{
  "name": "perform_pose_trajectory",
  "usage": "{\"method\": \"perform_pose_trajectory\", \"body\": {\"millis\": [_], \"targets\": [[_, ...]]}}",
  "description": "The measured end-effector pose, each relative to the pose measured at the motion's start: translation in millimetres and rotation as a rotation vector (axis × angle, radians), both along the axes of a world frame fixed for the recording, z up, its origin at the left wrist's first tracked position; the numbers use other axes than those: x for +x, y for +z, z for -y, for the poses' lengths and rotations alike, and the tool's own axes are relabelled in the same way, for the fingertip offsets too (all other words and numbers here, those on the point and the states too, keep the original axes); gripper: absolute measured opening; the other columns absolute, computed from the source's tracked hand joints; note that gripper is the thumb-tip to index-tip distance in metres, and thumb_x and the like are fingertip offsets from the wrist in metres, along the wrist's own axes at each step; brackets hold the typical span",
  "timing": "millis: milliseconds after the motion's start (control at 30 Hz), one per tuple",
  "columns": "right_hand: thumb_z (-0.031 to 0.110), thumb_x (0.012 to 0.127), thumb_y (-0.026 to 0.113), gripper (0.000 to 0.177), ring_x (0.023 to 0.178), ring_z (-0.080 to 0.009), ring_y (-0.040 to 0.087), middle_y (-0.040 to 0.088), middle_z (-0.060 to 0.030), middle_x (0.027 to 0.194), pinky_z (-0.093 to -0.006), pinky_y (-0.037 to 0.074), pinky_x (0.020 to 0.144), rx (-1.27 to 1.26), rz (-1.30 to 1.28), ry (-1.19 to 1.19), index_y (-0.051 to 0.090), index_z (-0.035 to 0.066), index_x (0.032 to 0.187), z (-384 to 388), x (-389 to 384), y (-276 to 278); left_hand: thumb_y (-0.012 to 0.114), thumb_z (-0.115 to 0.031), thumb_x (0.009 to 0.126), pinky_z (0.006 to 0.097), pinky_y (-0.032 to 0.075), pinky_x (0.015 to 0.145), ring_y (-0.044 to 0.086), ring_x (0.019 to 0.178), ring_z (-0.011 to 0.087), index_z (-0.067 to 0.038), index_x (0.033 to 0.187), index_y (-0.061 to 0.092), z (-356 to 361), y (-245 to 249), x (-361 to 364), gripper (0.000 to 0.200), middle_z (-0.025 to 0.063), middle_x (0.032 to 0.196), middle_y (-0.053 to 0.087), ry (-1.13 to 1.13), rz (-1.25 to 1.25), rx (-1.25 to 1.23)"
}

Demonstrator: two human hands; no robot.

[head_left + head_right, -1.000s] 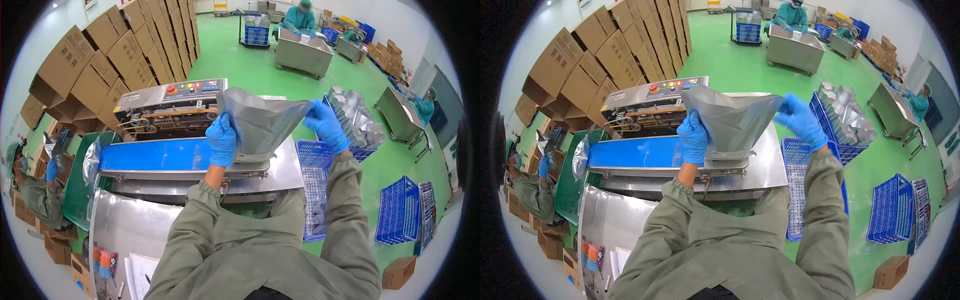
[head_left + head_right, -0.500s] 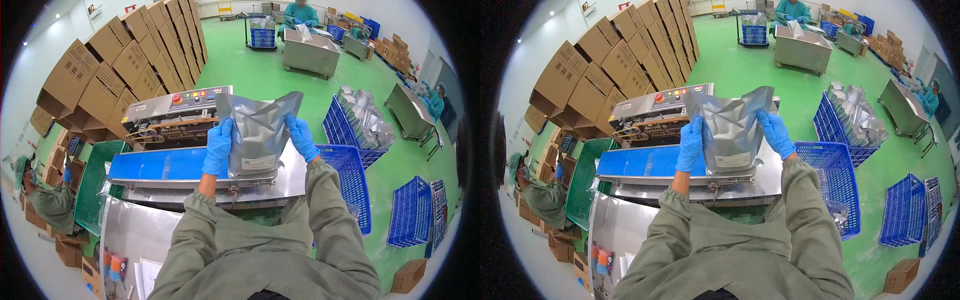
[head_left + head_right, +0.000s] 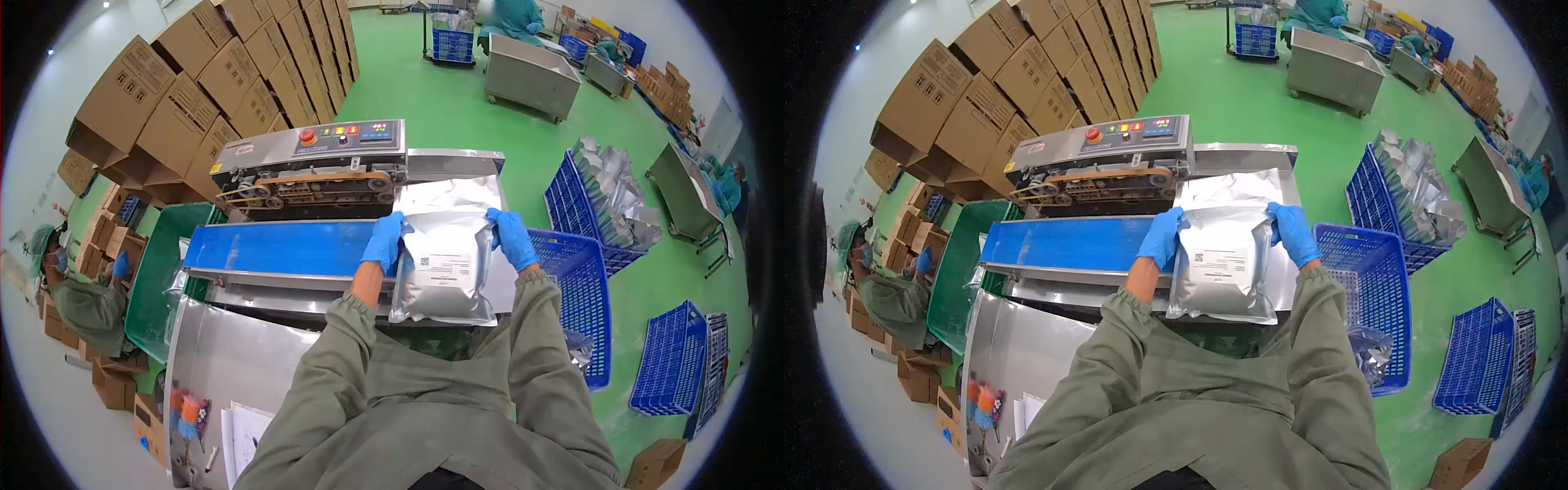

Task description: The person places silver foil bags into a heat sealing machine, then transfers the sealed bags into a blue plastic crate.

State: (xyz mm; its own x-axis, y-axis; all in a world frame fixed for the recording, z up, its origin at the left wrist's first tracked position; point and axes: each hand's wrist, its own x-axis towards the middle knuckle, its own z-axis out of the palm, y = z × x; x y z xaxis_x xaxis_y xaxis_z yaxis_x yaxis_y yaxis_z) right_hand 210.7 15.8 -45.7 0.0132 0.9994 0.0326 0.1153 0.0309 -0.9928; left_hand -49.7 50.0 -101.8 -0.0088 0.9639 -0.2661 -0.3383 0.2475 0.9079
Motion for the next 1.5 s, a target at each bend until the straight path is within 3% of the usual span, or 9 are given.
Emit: {"method": "perform_pose_trajectory", "body": {"millis": [467,600,767,800,1000,1100,1200,1267,1500], "targets": [[0.032,0.089,0.045,0.035,0.048,-0.0095,0.044,0.047,0.0,0.054,-0.0246,0.039,0.045,-0.009,-0.063,0.206,0.058,0.003,0.076,-15,-80,-13,0.051,-0.037,0.086,0.0325,0.042,0.076,0.051,0.087,0.0174,-0.001,0.101,0.059,9,-4,-116,0.04,0.0074,0.097,0.058,0.06,-0.403,0.175],[0.032,0.083,0.055,0.032,0.048,-0.0132,0.047,0.047,-0.0048,0.058,-0.0316,0.042,0.048,-0.066,-0.04,-0.264,0.055,0.0,0.083,46,15,-33,0.041,-0.033,0.091,0.0339,0.034,0.091,0.04,0.109,0.0255,0.002,0.119,0.042,68,32,-144,0.044,0.0159,0.12,0.041,-0.014,-1.061,0.269],[0.036,0.074,0.057,0.04,0.072,-0.0402,0.059,0.061,-0.025,0.078,-0.0442,0.045,0.063,-0.466,0.328,-0.945,0.062,-0.003,0.082,151,224,-235,0.04,-0.032,0.092,0.0369,0.034,0.098,0.039,0.118,0.0338,0.005,0.128,0.035,86,39,-119,0.052,0.0239,0.131,0.037,-0.102,-1.751,0.424],[0.039,0.075,0.056,0.042,0.071,-0.0319,0.061,0.062,-0.0216,0.077,-0.0403,0.045,0.061,-0.521,0.362,-1.086,0.061,-0.003,0.078,169,272,-329,0.041,-0.031,0.092,0.0371,0.035,0.096,0.041,0.116,0.0339,0.005,0.126,0.037,82,35,-136,0.05,0.0233,0.128,0.04,-0.068,-1.826,0.407],[0.057,0.073,0.053,0.066,0.093,-0.0384,0.058,0.06,-0.0266,0.096,-0.043,0.045,0.081,-0.935,0.454,-1.237,0.062,-0.006,0.091,212,343,-309,0.049,-0.023,0.089,0.0304,0.048,0.074,0.058,0.083,0.0262,0.001,0.108,0.055,120,97,-77,0.031,0.0146,0.097,0.06,0.165,-2.239,0.867],[0.056,0.076,0.05,0.062,0.076,-0.0386,0.061,0.062,-0.0253,0.087,-0.0432,0.048,0.069,-0.903,0.135,-1.21,0.062,-0.004,0.082,217,398,-409,0.038,-0.031,0.092,0.0369,0.036,0.093,0.047,0.108,0.0336,0.006,0.115,0.049,116,105,-59,0.045,0.0227,0.121,0.048,0.122,-1.908,0.24],[0.04,0.08,0.049,0.043,0.055,-0.0342,0.058,0.062,-0.0187,0.072,-0.043,0.046,0.054,-0.856,-0.389,-1.137,0.061,0.001,0.068,215,393,-406,0.04,-0.029,0.092,0.036,0.037,0.091,0.049,0.106,0.0338,0.007,0.112,0.051,114,104,-44,0.043,0.0228,0.116,0.052,0.109,-1.823,0.202],[0.025,0.078,0.047,0.028,0.056,-0.0311,0.058,0.061,-0.0147,0.067,-0.0412,0.046,0.056,-0.494,1.207,-0.632,0.062,0.003,0.067,226,395,-414,0.042,-0.028,0.091,0.0358,0.038,0.09,0.051,0.104,0.0331,0.008,0.112,0.051,103,88,-77,0.042,0.0222,0.113,0.054,0.164,-1.851,0.215],[0.02,0.076,0.049,0.021,0.06,-0.034,0.056,0.058,-0.0159,0.069,-0.0412,0.043,0.057,-0.184,0.6,-0.649,0.058,0.004,0.065,179,322,-158,0.049,-0.021,0.088,0.0326,0.041,0.089,0.055,0.1,0.0256,0.003,0.112,0.055,102,93,-14,0.035,0.0167,0.111,0.057,0.045,-1.413,0.424]]}}
